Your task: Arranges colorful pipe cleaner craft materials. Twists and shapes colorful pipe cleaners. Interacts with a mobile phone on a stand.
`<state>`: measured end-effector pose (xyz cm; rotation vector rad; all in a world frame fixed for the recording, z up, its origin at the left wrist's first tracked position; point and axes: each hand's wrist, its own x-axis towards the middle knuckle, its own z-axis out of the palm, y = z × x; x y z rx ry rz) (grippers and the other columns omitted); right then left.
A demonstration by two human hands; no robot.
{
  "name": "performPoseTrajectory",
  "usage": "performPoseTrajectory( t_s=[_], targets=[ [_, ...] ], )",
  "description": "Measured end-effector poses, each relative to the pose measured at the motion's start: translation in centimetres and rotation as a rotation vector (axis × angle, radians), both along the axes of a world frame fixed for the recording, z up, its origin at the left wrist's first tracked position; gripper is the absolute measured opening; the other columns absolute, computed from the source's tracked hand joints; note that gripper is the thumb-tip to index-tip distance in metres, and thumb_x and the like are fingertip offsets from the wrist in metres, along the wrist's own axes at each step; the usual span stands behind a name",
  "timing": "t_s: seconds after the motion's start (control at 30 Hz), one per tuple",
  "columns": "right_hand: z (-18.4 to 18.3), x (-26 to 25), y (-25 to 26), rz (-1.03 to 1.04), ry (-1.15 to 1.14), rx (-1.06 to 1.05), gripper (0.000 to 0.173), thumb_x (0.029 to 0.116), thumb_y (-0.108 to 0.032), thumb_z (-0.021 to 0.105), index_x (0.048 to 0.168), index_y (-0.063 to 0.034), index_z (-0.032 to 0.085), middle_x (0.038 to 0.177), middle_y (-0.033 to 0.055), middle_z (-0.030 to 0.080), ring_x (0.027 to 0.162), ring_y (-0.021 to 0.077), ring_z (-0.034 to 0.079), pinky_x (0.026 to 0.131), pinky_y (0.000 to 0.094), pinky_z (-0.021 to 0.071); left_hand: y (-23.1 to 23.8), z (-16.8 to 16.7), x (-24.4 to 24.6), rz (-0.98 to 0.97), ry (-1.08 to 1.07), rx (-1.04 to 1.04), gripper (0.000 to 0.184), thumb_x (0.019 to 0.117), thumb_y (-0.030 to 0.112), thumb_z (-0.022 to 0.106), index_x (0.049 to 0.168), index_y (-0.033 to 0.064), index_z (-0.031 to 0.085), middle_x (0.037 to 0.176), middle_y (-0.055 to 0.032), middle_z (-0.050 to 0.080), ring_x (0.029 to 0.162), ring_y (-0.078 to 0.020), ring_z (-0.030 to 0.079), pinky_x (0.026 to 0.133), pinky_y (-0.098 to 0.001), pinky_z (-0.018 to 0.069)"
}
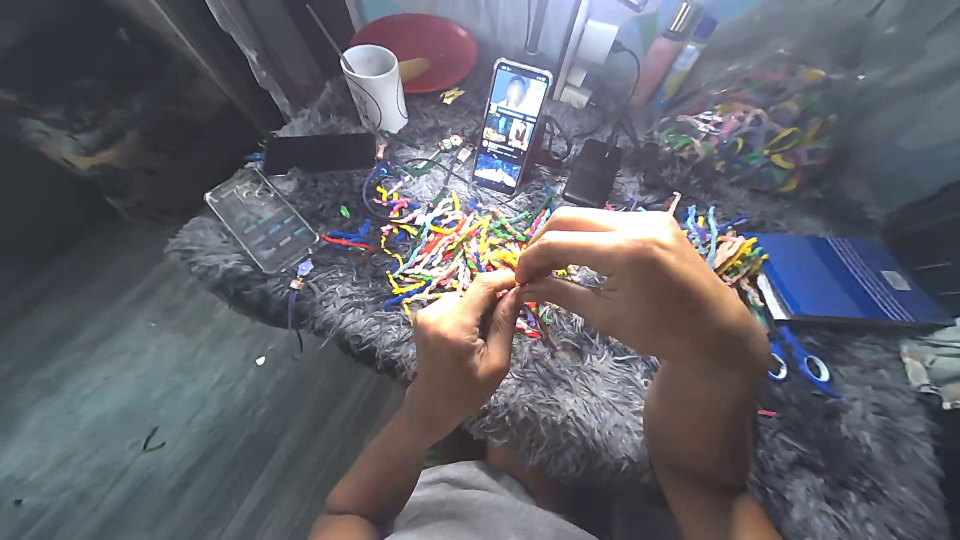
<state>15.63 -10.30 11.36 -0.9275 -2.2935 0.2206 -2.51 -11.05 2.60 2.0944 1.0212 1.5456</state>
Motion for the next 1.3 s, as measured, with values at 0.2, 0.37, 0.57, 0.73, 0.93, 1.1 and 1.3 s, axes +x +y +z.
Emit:
performPoseTrajectory(
  t_s=[0.2,0.37,0.57,0.73,0.93,1.1,1.3],
  targets=[
    [0.2,-0.5,-0.7,0.024,0.047,0.114,0.013,0.0927,-0.009,0.067,0.091,-0.0097,0.08,0.085,0.0021,0.071,0.076,0.0061,0.066,0.063,0.0197,0.0505,-0.5,0.4,0.0,-0.321,-0.419,-0.372,0.014,0.1045,0.013,0.052,0.104,0.0176,0.065,0.071,0.0176,0.058,0.057,0.0113,0.046,0.052,-0.0071,0.039],
    [0.1,-0.8,-0.5,0.11,0.096,0.176,0.015,0.0909,-0.002,0.066,0.088,-0.0074,0.08,0.088,0.0052,0.073,0.081,0.0075,0.067,0.067,0.0198,0.0518,-0.5,1.0,0.0,-0.555,-0.799,-0.606,0.02,0.1063,0.017,0.051,0.094,0.0205,0.066,0.057,0.0151,0.046,0.046,0.0086,0.038,0.046,-0.0079,0.0336],
    [0.1,-0.3,0.9,0.344,0.283,-0.054,0.003,0.0914,-0.003,0.07,0.091,-0.0005,0.072,0.088,0.0024,0.072,0.086,0.0023,0.069,0.079,0.016,0.0578,0.5,0.2,-1.2,-1.13,-0.903,-0.709,0.013,0.1018,0.023,0.062,0.101,0.0167,0.073,0.064,0.0145,0.06,0.052,0.0108,0.047,0.051,-0.007,0.0379],
    [0.1,0.6,1.4,0.411,0.26,-0.173,0.003,0.0885,-0.002,0.071,0.088,0.0003,0.071,0.081,0.0007,0.068,0.077,0.0005,0.065,0.07,0.014,0.0547,0.3,0.4,-1.8,-0.881,-0.505,-0.462,0.014,0.1038,0.016,0.059,0.106,0.0117,0.073,0.084,0.0132,0.069,0.064,0.0151,0.05,0.055,-0.0032,0.0392],
    [0.8,0.5,-1.1,0.041,-0.044,0.076,0.013,0.095,-0.016,0.063,0.088,-0.0125,0.073,0.086,-0.0022,0.072,0.082,0.0025,0.067,0.069,0.0178,0.0518,-0.1,-0.5,-0.8,-0.178,-0.007,-0.069,0.036,0.1034,0.025,0.058,0.077,0.0035,0.069,0.058,0.0014,0.058,0.054,0.0035,0.052,0.052,-0.0141,0.0417],
    [0.5,-0.4,-1.5,-0.025,-0.063,0.159,0.014,0.0938,-0.013,0.063,0.086,-0.0113,0.075,0.083,0.0005,0.072,0.078,0.0066,0.068,0.063,0.0207,0.0501,-0.1,-0.3,-0.8,-0.112,-0.006,-0.1,0.034,0.1008,0.02,0.058,0.071,0.0061,0.067,0.057,0.0053,0.056,0.052,0.0062,0.047,0.049,-0.0127,0.037],
    [-0.5,-2.5,-1.1,-0.019,-0.03,0.276,0.013,0.0931,-0.004,0.065,0.091,-0.0078,0.078,0.083,0.004,0.072,0.1,0.0202,0.068,0.085,0.0312,0.0519,0.2,0.8,-1.6,-0.498,-0.366,-0.575,0.03,0.106,0.01,0.045,0.08,0.0141,0.059,0.055,0.0133,0.052,0.046,0.0087,0.043,0.044,-0.0083,0.0349]
  ],
)
